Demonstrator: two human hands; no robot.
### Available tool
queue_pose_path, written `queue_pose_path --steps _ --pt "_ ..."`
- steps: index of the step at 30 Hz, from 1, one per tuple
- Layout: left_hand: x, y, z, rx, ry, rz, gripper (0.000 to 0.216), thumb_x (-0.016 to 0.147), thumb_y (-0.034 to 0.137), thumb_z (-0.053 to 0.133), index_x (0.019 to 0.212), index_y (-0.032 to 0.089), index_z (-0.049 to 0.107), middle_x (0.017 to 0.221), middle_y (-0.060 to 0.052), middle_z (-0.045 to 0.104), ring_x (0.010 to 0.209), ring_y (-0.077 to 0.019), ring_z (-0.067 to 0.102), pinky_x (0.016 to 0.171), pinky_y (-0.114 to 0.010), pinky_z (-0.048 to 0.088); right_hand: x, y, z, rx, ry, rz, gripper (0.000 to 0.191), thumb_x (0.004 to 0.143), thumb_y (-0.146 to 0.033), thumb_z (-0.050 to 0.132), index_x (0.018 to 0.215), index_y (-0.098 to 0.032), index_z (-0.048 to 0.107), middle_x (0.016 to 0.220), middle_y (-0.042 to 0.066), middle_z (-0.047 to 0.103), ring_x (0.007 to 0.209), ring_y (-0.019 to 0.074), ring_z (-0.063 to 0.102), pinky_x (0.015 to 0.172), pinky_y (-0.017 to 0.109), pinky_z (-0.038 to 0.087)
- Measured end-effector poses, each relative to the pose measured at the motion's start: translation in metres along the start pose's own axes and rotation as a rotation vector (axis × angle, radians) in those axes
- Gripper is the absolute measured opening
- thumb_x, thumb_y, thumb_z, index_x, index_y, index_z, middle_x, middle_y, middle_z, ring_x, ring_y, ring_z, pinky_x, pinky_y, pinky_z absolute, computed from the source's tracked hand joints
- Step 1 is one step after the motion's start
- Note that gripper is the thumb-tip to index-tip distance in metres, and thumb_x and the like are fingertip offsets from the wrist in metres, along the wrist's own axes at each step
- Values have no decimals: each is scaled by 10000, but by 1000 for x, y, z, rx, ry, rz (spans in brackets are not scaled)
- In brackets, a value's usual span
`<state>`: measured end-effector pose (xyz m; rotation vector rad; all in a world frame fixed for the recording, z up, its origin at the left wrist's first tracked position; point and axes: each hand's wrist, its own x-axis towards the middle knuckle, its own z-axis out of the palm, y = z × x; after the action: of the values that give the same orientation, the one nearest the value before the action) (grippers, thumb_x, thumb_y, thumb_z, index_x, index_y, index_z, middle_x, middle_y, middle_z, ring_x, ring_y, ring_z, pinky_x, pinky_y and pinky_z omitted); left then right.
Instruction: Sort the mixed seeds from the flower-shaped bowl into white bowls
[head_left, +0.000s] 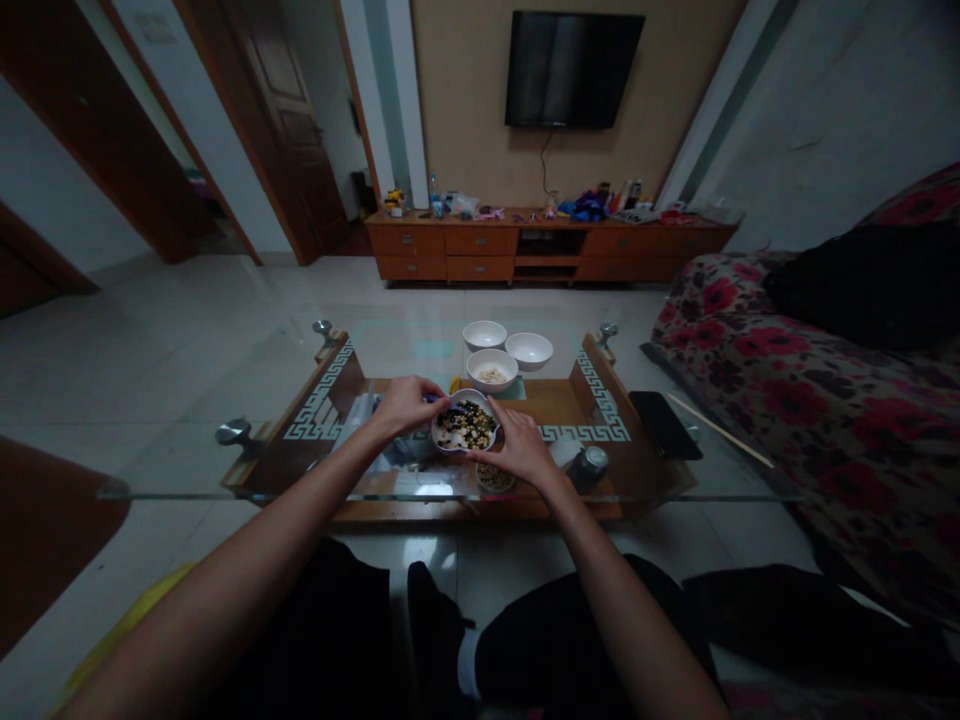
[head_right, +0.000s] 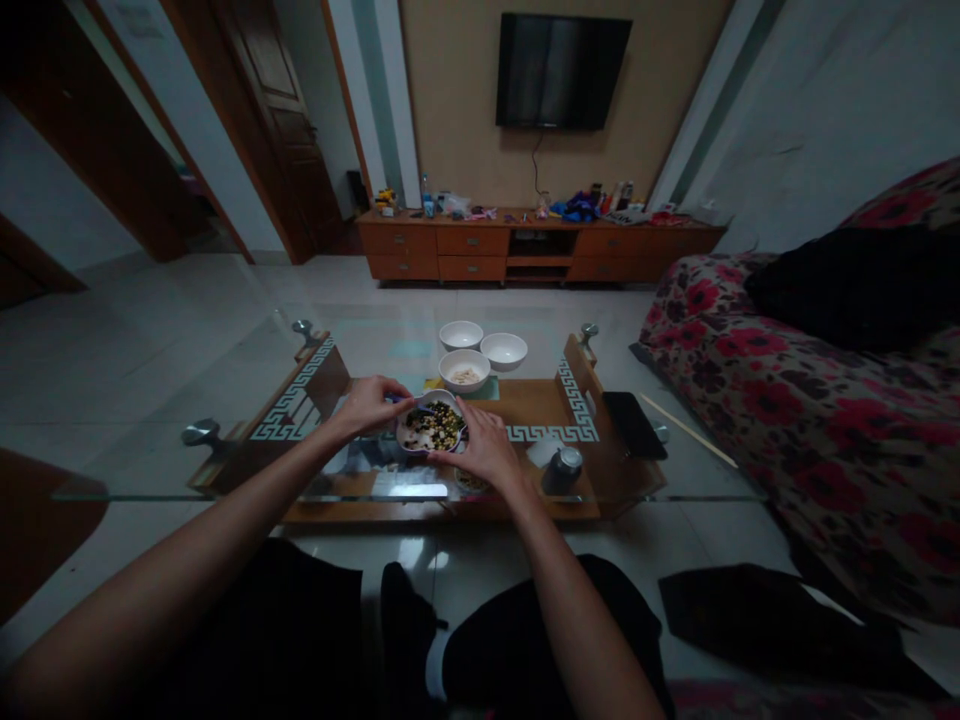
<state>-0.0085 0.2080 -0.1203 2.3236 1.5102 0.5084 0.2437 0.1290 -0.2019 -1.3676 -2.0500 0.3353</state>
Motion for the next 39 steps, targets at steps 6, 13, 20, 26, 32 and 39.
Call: queue_pose_path --steps 6,13,20,26,32,39 --pt "-12 2 -8 -6 -41 -24 236 787 439 748 837 251 882 698 -94 775 678 -243 667 712 -330 438 0 0 -1 -10 -10 -4 1136 774 -755 817 1693 -291 336 1543 166 600 1391 404 589 1140 610 473" --pt "-10 3 -3 -90 -75 -98 178 727 402 766 742 251 858 608 -72 725 658 -231 654 652 -311 395 0 0 -1 -25 -24 -8 1097 814 -728 796 1708 -335 297 1546 137 600 1387 421 584 1128 636 480" --pt "-9 3 1 -14 -107 -73 209 770 394 724 791 253 876 621 -70 725 630 -229 633 641 -328 375 0 -1 -2 -19 -17 -15 1091 810 -727 799 1701 -316 321 1537 137 608 1381 412 591 1135 631 476" --pt "-9 3 -3 -140 -90 -103 161 684 388 764 696 251 847 570 -52 701 581 -201 590 612 -313 373 0 0 -3 -10 -16 -24 1084 804 -750 794 1690 -326 336 1557 135 593 1398 406 582 1134 629 476" --pt "-10 5 -4 -94 -113 -89 206 687 401 723 723 251 859 582 -56 707 570 -194 571 603 -315 357 0 0 -2 -20 -17 -23 1093 802 -740 802 1698 -334 325 1571 129 579 1402 415 576 1144 633 477" --pt "-10 4 -4 -125 -121 -91 175 666 394 740 687 256 845 591 -56 712 581 -200 584 615 -319 371 0 0 -2 -12 -13 -27 1066 809 -732 800 1693 -360 332 1598 107 557 1423 408 562 1156 635 468"
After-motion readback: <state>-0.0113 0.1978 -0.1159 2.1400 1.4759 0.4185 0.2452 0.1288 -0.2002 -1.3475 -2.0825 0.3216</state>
